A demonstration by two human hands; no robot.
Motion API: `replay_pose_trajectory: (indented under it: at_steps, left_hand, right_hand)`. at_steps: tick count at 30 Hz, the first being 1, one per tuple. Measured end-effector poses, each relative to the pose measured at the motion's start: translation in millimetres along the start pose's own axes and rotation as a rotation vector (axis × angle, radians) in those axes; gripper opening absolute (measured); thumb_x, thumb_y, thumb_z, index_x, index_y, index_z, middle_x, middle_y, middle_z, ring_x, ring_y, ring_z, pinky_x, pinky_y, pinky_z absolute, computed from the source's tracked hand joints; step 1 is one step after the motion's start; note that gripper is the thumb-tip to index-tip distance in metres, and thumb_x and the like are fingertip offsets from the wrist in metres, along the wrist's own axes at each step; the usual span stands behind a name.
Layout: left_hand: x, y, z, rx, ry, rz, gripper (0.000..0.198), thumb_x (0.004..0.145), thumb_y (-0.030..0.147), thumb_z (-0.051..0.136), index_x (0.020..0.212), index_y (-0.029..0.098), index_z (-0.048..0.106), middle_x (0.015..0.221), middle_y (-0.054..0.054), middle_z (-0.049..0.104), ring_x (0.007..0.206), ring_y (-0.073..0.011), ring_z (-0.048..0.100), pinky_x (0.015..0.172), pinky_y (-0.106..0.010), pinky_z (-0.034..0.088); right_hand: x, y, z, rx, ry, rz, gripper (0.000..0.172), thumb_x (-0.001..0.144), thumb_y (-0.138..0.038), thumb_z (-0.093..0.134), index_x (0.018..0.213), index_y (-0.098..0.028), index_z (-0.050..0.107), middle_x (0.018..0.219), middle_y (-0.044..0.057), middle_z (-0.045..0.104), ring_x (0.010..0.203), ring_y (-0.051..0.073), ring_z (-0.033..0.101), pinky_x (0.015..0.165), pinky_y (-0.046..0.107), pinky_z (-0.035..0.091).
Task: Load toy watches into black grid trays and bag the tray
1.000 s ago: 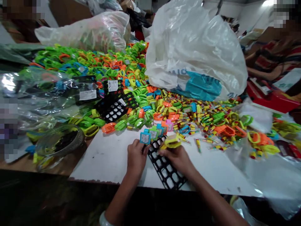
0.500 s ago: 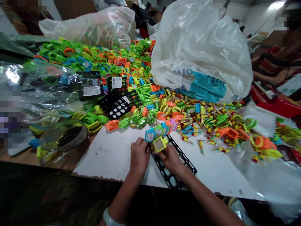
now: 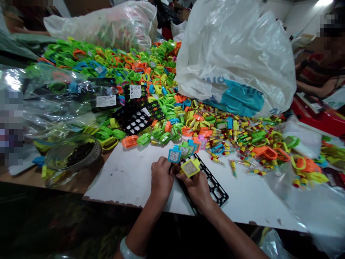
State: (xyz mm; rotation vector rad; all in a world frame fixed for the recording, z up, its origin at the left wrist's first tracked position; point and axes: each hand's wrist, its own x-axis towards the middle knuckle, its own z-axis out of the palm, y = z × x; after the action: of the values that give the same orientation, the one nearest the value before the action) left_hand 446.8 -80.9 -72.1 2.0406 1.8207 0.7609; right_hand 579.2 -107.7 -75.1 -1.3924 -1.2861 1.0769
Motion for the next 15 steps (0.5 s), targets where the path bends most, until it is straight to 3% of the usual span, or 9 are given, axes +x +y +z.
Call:
replay_pose_trajectory:
  at_steps: [7,15]
  left_hand:
    - [-0.6,-0.3,-0.4,-0.003,-0.011,0.0,0.012,0.086,0.019,0.052,0.082,0.022,0.064,0.084,-0.004,0.055,0.084,-0.0216,0.051,0.075,-0.033,0.04]
    - [-0.4,1.9,-0.6,0.002,-0.021,-0.024,0.015,0.083,0.014,0.051,0.078,0.02,0.063,0.085,-0.004,0.057,0.085,-0.0219,0.052,0.077,-0.034,0.042]
  right_hand:
    - [6.7,-2.6,-10.3,-0.049,-0.082,-0.042,0.016,0.08,-0.027,0.062,0.093,-0.023,0.069,0.098,0.004,0.072,0.092,0.025,0.066,0.085,0.036,0.051]
    - [6.3,-4.0,-6.6,-0.382,-0.094,-0.307,0.019,0.083,-0.012,0.051,0.089,-0.018,0.068,0.095,0.009,0.07,0.092,0.025,0.063,0.082,0.035,0.05]
